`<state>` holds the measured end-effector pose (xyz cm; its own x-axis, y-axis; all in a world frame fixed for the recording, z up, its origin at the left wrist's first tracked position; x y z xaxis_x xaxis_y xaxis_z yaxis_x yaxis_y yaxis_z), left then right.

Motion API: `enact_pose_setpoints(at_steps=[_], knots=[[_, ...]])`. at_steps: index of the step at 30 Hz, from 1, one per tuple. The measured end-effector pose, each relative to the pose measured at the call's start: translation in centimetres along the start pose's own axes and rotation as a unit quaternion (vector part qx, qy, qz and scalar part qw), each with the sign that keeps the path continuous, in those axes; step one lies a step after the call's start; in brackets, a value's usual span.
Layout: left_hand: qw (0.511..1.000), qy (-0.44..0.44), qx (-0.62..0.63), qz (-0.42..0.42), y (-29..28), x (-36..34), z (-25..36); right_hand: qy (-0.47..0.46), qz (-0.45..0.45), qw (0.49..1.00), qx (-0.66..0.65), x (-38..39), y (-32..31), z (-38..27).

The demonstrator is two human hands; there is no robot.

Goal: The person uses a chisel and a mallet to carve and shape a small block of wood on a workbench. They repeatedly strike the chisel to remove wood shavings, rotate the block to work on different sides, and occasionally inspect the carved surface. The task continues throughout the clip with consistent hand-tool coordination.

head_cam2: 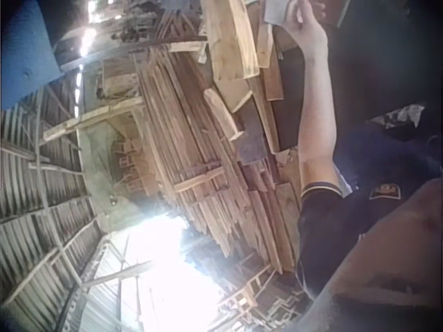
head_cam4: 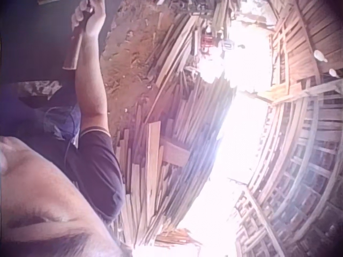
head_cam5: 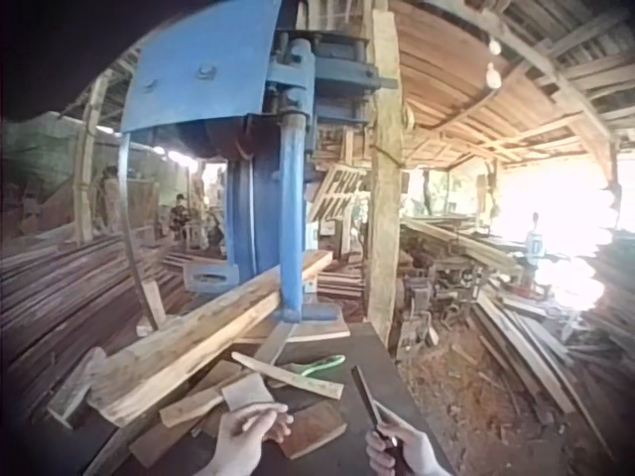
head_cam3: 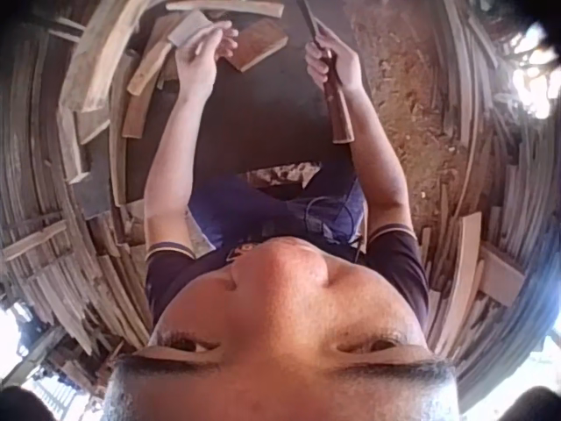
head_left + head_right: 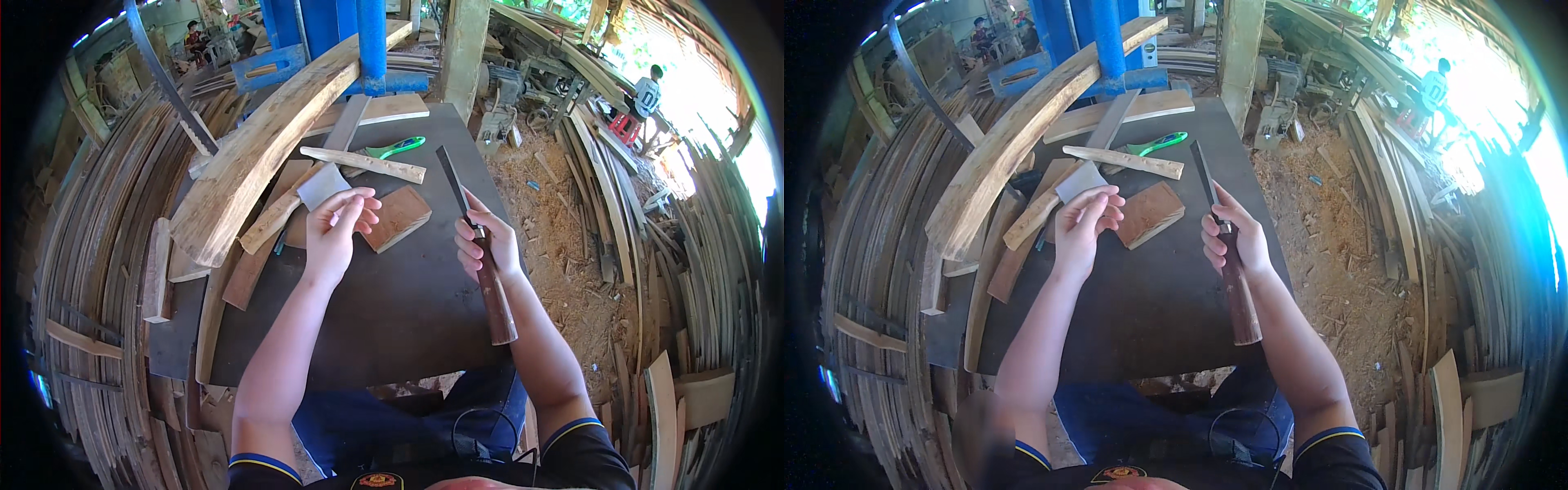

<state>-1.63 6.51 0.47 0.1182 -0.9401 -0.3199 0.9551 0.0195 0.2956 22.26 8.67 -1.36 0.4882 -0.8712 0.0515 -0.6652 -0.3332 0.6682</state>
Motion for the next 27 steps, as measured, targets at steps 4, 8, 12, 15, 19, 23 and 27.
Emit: enact_pose_setpoints(at_steps=[4, 8, 12, 15, 19, 23, 27], knots=[[1.0, -0.003, -0.027, 0.004, 0.3, 0.2, 0.0, -0.003, -0.007, 1.0, 0.001, 0.0, -0.1, 0.0], [0.998, 0.019, -0.062, 0.027, -0.3, 0.1, 0.0, -0.007, 0.002, 1.0, 0.028, 0.0, 0.2, 0.0], [0.935, 0.09, -0.344, 0.015, 0.6, 0.5, 1.8, -0.004, 0.066, 0.983, 0.169, 0.8, 0.9, -0.2], [0.899, 0.171, -0.403, -0.017, 1.6, 0.8, 2.1, 0.01, 0.088, 0.95, 0.299, 1.2, 1.5, 0.1], [0.854, 0.162, -0.492, -0.038, 2.8, 1.3, 1.7, 0.015, 0.085, 0.928, 0.363, 1.5, 1.6, 0.2], [0.797, 0.108, -0.593, -0.052, 2.5, 1.5, 0.6, 0.022, 0.097, 0.918, 0.385, 1.2, 1.2, 0.6], [0.818, 0.08, -0.565, -0.066, 1.5, 1.1, -0.3, 0.018, 0.099, 0.918, 0.384, 1.0, 1.0, 0.6]])
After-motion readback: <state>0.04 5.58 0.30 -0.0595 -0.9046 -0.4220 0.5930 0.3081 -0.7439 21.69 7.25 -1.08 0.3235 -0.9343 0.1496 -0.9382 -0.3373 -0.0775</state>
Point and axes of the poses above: each hand's wrist, its own x-axis away from the middle knuckle, its own y-axis out of the palm, z = x × y, the point moved 7 cm from there along -x, towards the middle knuckle, and after that the axes turned 5 degrees about x, right-handed, at the moved point
